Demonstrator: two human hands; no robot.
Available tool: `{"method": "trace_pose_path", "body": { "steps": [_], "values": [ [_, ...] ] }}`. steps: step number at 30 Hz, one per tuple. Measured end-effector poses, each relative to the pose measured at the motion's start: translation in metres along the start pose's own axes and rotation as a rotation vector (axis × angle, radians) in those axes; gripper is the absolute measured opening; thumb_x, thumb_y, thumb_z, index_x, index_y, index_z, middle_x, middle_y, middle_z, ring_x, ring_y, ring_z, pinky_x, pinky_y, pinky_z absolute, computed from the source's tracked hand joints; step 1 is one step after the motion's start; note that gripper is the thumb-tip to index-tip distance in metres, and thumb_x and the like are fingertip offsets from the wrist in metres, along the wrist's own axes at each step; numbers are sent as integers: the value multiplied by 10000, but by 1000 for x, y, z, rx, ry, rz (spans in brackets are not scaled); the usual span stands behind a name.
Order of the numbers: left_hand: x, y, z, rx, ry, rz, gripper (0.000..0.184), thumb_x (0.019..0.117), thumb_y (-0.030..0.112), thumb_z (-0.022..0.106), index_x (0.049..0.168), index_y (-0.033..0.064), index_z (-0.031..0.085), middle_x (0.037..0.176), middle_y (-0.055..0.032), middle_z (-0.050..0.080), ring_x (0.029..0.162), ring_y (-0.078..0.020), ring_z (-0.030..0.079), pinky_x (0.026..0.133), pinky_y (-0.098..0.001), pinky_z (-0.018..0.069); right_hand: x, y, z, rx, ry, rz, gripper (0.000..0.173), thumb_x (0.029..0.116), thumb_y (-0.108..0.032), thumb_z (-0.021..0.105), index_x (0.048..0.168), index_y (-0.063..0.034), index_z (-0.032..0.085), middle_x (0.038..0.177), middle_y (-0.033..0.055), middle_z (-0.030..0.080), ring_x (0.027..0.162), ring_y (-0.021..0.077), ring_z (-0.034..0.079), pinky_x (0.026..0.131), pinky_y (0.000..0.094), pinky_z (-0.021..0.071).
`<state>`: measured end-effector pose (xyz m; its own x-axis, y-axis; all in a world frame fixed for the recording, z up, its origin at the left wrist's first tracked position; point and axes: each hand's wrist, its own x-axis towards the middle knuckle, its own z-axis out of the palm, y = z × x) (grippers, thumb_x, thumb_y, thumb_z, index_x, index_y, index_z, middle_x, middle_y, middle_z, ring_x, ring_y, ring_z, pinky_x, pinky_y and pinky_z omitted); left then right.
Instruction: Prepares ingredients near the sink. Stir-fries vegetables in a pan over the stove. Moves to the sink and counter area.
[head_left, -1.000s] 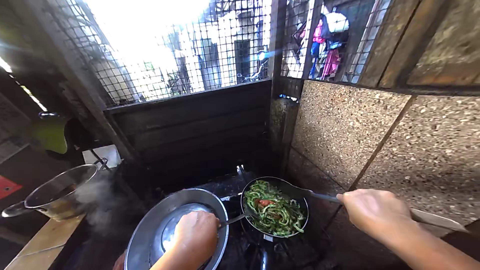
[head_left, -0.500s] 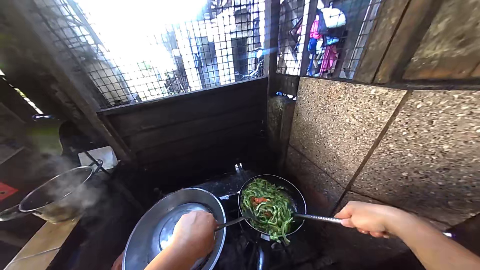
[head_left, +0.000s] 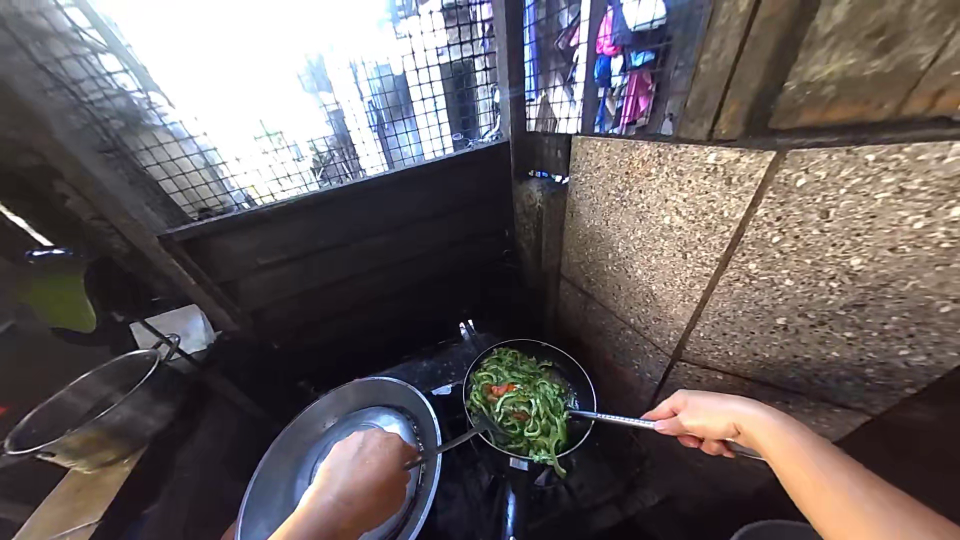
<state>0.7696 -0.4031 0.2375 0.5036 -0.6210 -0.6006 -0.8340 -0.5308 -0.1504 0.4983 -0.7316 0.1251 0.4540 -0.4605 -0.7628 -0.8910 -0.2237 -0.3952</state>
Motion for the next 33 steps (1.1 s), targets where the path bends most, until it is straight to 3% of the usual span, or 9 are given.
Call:
{"method": "trace_pose_path", "body": {
  "steps": [7,13,16,20,22,24,25,30,33],
  "values": [
    [3,9,-9,-53,7,10,310,1038,265,511,1296,211,673,1173,-147,705,1151,-377,647,927,-629,495,11,19,-12,100,48,11,380,1112,-272,481,1474,-179,547,710,6,487,485,72,413,468,221,382],
    [-1,12,-15,-74,10,30,333,1044,282,514,1337,232,663,1203,-137,699,1172,-355,638,949,-614,486,-6,2,-21,77,112,29,380,1113,-262,480,1468,-148,550,717,19,479,492,77,411,472,217,376],
    [0,12,-15,-106,-4,18,380,1027,246,527,1391,224,631,1260,-186,675,1214,-406,612,967,-648,459,-10,3,-28,74,126,21,380,1115,-258,473,1476,-171,555,728,23,499,509,87,441,492,229,402],
    [6,15,-8,-66,1,10,310,1033,261,527,1300,201,672,1189,-151,698,1155,-376,644,924,-629,496,-24,-9,-32,26,197,-22,384,1117,-232,466,1490,-192,550,740,41,505,515,104,435,496,247,396],
    [10,15,-6,-62,5,18,308,1031,261,523,1287,194,681,1184,-151,700,1151,-377,646,920,-632,497,-31,-22,-30,-144,296,-69,381,1104,-231,502,1475,-184,575,875,94,611,653,157,529,618,318,459],
    [11,17,-7,-60,3,16,316,1029,254,517,1290,190,684,1196,-161,697,1161,-388,641,923,-644,495,-39,-36,-23,-334,395,-100,397,1082,-259,534,1470,-206,596,1238,148,711,1113,306,672,986,523,506],
    [12,18,-7,-54,-2,8,320,1027,251,517,1294,192,684,1206,-158,696,1172,-388,638,930,-642,495,-41,-41,-15,-403,460,-116,395,1068,-271,549,1455,-231,615,1285,150,704,1200,358,655,1024,599,487],
    [18,20,-4,-48,-2,-8,297,1019,261,535,1249,179,703,1195,-155,698,1173,-384,637,931,-640,495,-65,-68,20,-676,672,-91,426,1069,-241,518,1487,-304,576,1206,154,726,1135,377,684,918,575,533],
    [18,19,-2,-47,8,-3,301,1010,265,545,1253,188,705,1185,-151,702,1158,-381,645,917,-632,505,-69,-60,29,-739,873,-179,426,1036,-209,576,1430,-359,630,1043,142,747,942,362,725,760,529,562]
  ]
}}
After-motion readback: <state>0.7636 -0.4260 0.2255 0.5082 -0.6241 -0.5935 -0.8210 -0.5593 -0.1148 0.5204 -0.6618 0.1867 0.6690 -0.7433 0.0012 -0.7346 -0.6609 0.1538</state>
